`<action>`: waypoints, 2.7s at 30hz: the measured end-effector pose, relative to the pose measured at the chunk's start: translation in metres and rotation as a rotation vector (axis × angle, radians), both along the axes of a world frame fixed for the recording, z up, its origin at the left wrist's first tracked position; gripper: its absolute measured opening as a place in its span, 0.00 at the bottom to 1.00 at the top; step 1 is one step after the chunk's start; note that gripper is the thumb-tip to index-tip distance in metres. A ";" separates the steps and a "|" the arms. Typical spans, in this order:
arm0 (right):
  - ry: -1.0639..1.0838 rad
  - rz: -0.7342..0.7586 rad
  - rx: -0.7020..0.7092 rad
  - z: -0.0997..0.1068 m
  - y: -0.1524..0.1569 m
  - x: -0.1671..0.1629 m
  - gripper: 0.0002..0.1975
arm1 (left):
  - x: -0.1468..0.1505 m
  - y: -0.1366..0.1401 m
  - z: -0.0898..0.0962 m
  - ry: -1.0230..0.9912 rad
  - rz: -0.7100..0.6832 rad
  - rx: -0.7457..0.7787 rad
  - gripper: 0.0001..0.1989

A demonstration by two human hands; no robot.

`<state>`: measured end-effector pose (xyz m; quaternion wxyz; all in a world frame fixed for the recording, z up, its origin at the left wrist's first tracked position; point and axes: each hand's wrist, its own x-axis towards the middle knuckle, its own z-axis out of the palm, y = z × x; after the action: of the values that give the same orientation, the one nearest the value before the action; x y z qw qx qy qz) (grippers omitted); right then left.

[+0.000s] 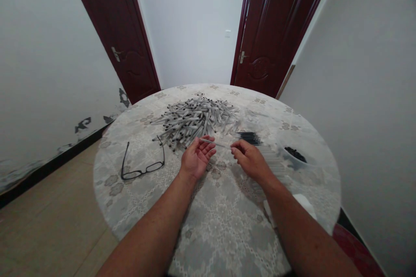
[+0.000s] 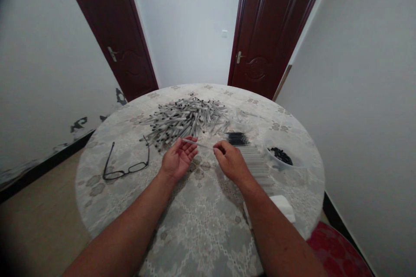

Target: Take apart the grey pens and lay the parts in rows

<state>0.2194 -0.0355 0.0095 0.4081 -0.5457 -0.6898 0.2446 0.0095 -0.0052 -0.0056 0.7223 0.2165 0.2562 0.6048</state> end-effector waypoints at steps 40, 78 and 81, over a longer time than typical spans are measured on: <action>0.098 -0.194 0.119 0.020 0.004 0.032 0.09 | 0.005 0.005 -0.008 0.130 0.236 0.020 0.10; -1.153 0.575 0.015 0.045 -0.062 -0.032 0.07 | 0.010 0.014 -0.032 0.618 0.314 0.069 0.17; -1.123 0.451 0.010 0.065 -0.050 -0.010 0.06 | 0.010 0.014 -0.032 0.625 0.298 0.063 0.17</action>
<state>0.2089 -0.0857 0.0745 -0.0777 -0.4298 -0.8996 -0.0033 0.0195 0.0090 -0.0379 0.5055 0.3735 0.4752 0.6157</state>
